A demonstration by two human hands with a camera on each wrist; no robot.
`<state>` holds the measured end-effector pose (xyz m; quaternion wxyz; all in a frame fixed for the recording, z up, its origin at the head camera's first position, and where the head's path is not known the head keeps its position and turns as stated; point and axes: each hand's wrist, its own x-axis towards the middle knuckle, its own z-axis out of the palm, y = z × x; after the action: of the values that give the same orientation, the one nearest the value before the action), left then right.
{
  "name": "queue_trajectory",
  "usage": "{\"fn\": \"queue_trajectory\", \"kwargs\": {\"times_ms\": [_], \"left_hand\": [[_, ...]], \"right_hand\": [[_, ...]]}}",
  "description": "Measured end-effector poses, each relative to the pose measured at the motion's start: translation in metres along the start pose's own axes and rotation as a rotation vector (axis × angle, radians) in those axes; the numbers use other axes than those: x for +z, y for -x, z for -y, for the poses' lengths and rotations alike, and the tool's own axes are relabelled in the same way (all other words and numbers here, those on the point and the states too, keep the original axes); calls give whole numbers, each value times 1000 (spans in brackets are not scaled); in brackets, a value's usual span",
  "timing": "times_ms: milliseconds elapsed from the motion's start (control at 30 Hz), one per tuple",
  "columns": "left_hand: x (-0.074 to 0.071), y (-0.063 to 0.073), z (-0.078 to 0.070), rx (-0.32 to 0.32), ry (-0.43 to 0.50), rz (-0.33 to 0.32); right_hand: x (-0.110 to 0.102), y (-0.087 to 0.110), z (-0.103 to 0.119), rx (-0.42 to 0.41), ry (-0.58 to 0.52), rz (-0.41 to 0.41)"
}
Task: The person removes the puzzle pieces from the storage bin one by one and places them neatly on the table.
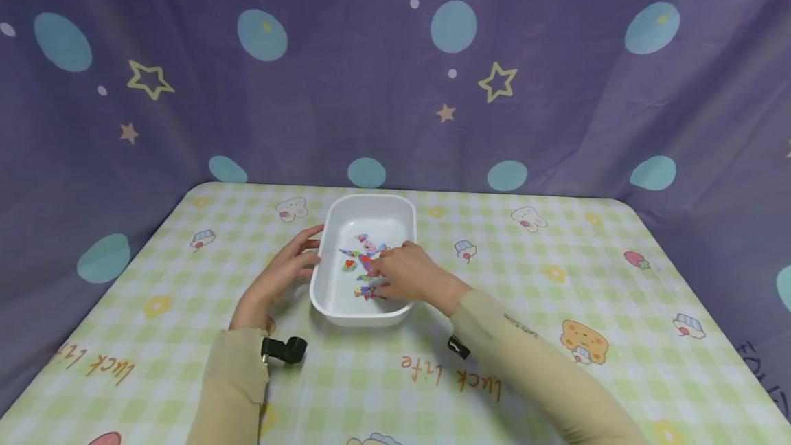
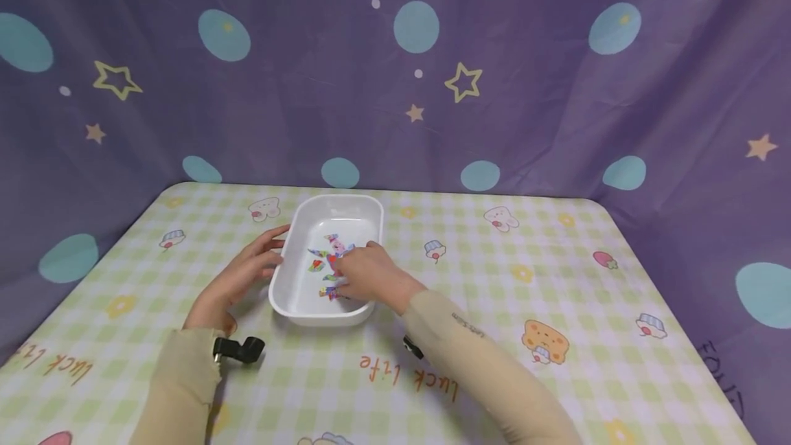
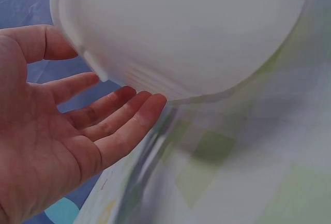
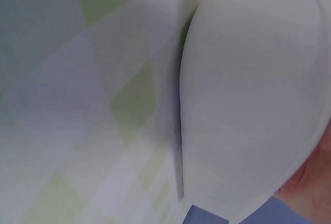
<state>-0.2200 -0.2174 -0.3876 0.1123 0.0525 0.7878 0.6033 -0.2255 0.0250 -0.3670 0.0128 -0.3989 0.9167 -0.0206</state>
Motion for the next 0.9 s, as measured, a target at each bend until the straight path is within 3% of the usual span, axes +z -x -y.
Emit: {"fn": "queue_trajectory", "kwargs": {"times_ms": [233,433,900], "left_hand": [[-2,1,-1,-6,1,-6],[-1,0,-1,10,-8,0],[2,-2,2,-21,-6,-6]], "right_hand": [[1,-8,7,13,21,98],[3,-12,10,19,37,120],[9,-16,8,45,1,171]]}}
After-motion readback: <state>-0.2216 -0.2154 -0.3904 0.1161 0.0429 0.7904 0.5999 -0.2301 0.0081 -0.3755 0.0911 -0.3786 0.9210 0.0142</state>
